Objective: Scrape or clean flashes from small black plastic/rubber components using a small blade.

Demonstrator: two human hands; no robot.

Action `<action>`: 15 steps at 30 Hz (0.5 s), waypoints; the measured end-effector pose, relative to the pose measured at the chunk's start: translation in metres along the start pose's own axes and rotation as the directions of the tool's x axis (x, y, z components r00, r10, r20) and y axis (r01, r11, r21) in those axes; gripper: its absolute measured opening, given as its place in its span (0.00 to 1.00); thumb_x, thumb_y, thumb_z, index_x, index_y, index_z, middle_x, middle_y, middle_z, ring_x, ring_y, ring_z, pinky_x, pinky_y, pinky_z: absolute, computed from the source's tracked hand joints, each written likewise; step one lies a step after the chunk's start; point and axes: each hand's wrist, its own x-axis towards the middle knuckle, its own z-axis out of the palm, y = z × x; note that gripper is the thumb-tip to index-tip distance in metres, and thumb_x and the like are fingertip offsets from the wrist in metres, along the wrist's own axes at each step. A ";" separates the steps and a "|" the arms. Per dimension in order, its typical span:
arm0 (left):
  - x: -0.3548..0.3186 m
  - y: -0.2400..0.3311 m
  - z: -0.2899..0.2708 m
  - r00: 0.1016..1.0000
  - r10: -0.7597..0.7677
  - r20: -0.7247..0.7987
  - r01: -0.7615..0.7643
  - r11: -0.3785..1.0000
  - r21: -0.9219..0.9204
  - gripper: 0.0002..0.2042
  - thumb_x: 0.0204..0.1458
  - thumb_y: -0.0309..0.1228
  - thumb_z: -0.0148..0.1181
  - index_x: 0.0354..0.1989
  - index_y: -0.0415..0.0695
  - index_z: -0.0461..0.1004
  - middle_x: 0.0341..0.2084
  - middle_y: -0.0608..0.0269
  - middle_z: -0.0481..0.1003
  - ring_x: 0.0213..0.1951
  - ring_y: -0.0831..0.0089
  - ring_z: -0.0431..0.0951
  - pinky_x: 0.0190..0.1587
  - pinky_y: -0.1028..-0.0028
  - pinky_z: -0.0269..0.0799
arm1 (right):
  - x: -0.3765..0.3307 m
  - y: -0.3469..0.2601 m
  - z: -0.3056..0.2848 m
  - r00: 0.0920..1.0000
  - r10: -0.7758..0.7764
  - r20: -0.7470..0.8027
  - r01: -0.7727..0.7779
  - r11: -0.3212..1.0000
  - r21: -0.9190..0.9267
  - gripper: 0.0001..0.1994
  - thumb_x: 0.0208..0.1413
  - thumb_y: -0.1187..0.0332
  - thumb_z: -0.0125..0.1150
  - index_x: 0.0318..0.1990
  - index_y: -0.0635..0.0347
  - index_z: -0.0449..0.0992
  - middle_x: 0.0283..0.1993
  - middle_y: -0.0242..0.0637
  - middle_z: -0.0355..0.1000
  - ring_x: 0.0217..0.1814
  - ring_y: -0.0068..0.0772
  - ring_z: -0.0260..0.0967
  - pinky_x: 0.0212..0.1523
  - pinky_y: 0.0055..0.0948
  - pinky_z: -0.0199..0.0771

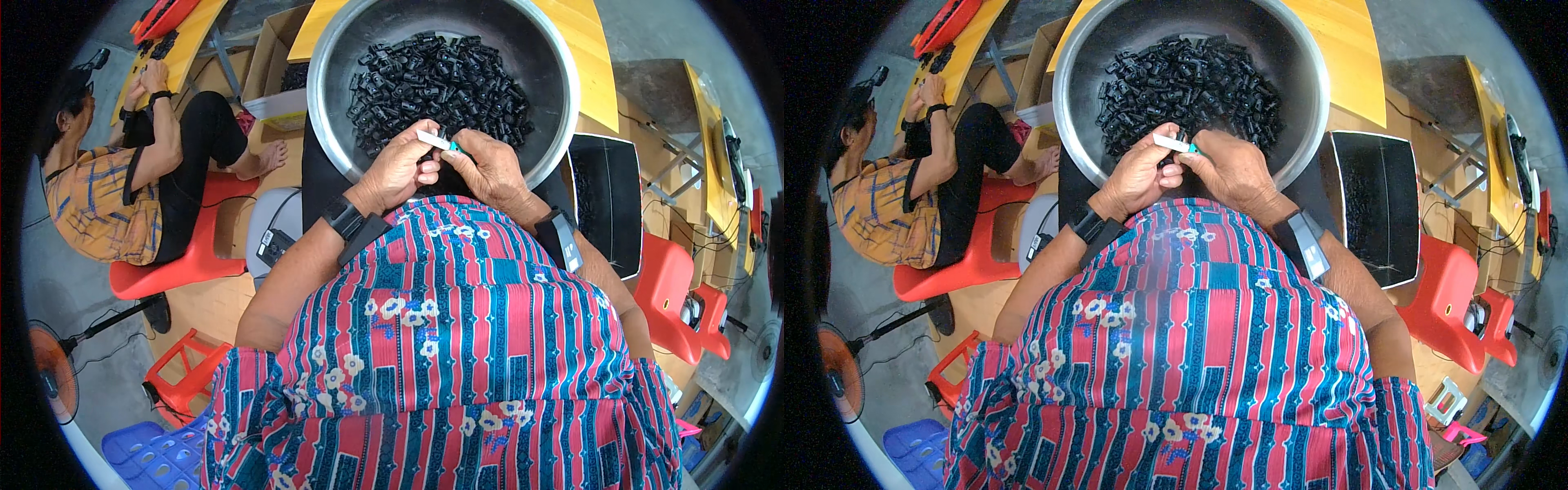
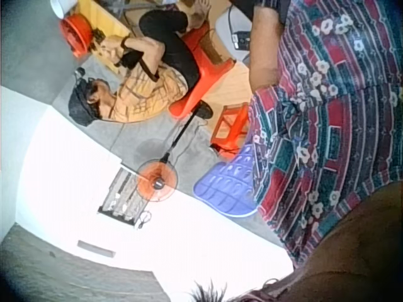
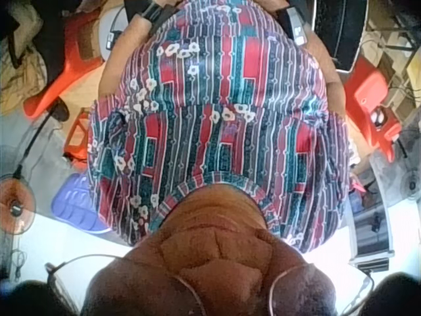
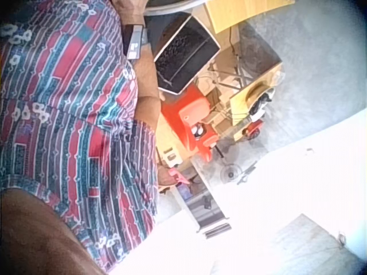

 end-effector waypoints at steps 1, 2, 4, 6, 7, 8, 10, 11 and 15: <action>0.000 0.000 0.002 1.000 0.006 -0.025 -0.006 1.000 0.016 0.04 0.61 0.33 0.48 0.40 0.49 0.63 0.27 0.69 0.64 0.24 0.85 0.60 0.23 0.86 0.57 | 0.000 0.000 0.000 1.000 -0.004 0.002 0.004 1.000 -0.003 0.14 0.57 0.59 0.56 0.31 0.62 0.70 0.26 0.46 0.67 0.31 0.51 0.68 0.30 0.42 0.66; -0.001 0.000 0.003 1.000 0.007 -0.025 -0.006 1.000 0.016 0.04 0.61 0.33 0.48 0.40 0.49 0.63 0.27 0.69 0.64 0.24 0.85 0.60 0.23 0.86 0.57 | 0.000 0.000 0.000 1.000 -0.005 0.002 0.005 1.000 -0.003 0.14 0.57 0.59 0.56 0.31 0.62 0.70 0.26 0.46 0.67 0.31 0.51 0.68 0.30 0.42 0.66; -0.001 0.000 0.003 0.999 0.003 -0.035 -0.003 1.000 0.013 0.04 0.61 0.33 0.48 0.40 0.49 0.63 0.27 0.69 0.64 0.23 0.85 0.60 0.23 0.86 0.57 | 0.000 0.001 0.001 1.000 0.017 0.014 -0.017 1.000 -0.001 0.13 0.57 0.59 0.56 0.31 0.61 0.70 0.26 0.46 0.67 0.31 0.51 0.68 0.30 0.41 0.66; -0.002 0.000 0.005 0.999 0.002 -0.047 -0.002 1.000 0.009 0.04 0.61 0.33 0.48 0.40 0.49 0.63 0.27 0.69 0.64 0.23 0.85 0.60 0.23 0.86 0.57 | 0.001 0.000 0.001 1.000 0.014 0.011 -0.014 1.000 0.001 0.13 0.58 0.60 0.55 0.31 0.61 0.70 0.26 0.46 0.67 0.30 0.51 0.68 0.30 0.41 0.66; -0.002 0.000 0.006 0.998 0.001 -0.060 -0.001 1.000 0.006 0.04 0.61 0.32 0.48 0.40 0.49 0.63 0.26 0.69 0.64 0.23 0.85 0.60 0.23 0.86 0.57 | 0.001 0.000 0.001 1.000 0.011 0.008 -0.011 1.000 0.002 0.13 0.58 0.60 0.55 0.31 0.61 0.70 0.26 0.46 0.67 0.30 0.51 0.68 0.30 0.41 0.66; -0.002 0.000 0.006 0.998 0.001 -0.060 -0.001 1.000 0.006 0.04 0.61 0.32 0.48 0.40 0.49 0.63 0.26 0.69 0.64 0.23 0.85 0.60 0.23 0.86 0.57 | 0.001 0.000 0.001 1.000 0.011 0.008 -0.011 1.000 0.003 0.13 0.58 0.60 0.55 0.31 0.61 0.70 0.26 0.46 0.67 0.30 0.51 0.68 0.30 0.41 0.66; -0.002 0.000 0.006 0.998 -0.003 -0.059 0.003 1.000 0.005 0.04 0.61 0.33 0.48 0.41 0.49 0.63 0.26 0.70 0.64 0.23 0.85 0.60 0.23 0.86 0.57 | 0.000 0.000 0.001 1.000 0.007 0.005 -0.007 1.000 0.012 0.12 0.59 0.60 0.54 0.31 0.61 0.70 0.26 0.46 0.66 0.30 0.50 0.68 0.30 0.41 0.66; -0.002 0.000 0.006 0.998 -0.003 -0.059 0.003 1.000 0.004 0.04 0.61 0.33 0.48 0.41 0.49 0.63 0.26 0.70 0.64 0.23 0.85 0.60 0.23 0.86 0.57 | 0.000 0.001 0.000 1.000 0.007 0.005 -0.007 1.000 0.012 0.12 0.59 0.60 0.54 0.31 0.61 0.70 0.26 0.46 0.66 0.30 0.50 0.68 0.30 0.41 0.66; -0.002 0.000 0.005 0.998 -0.023 -0.054 0.022 1.000 -0.013 0.04 0.62 0.33 0.48 0.41 0.50 0.63 0.27 0.70 0.64 0.24 0.85 0.61 0.23 0.86 0.57 | 0.001 0.000 0.000 0.999 0.033 0.009 -0.033 0.999 0.036 0.12 0.60 0.61 0.53 0.31 0.61 0.70 0.25 0.46 0.66 0.29 0.50 0.67 0.30 0.40 0.66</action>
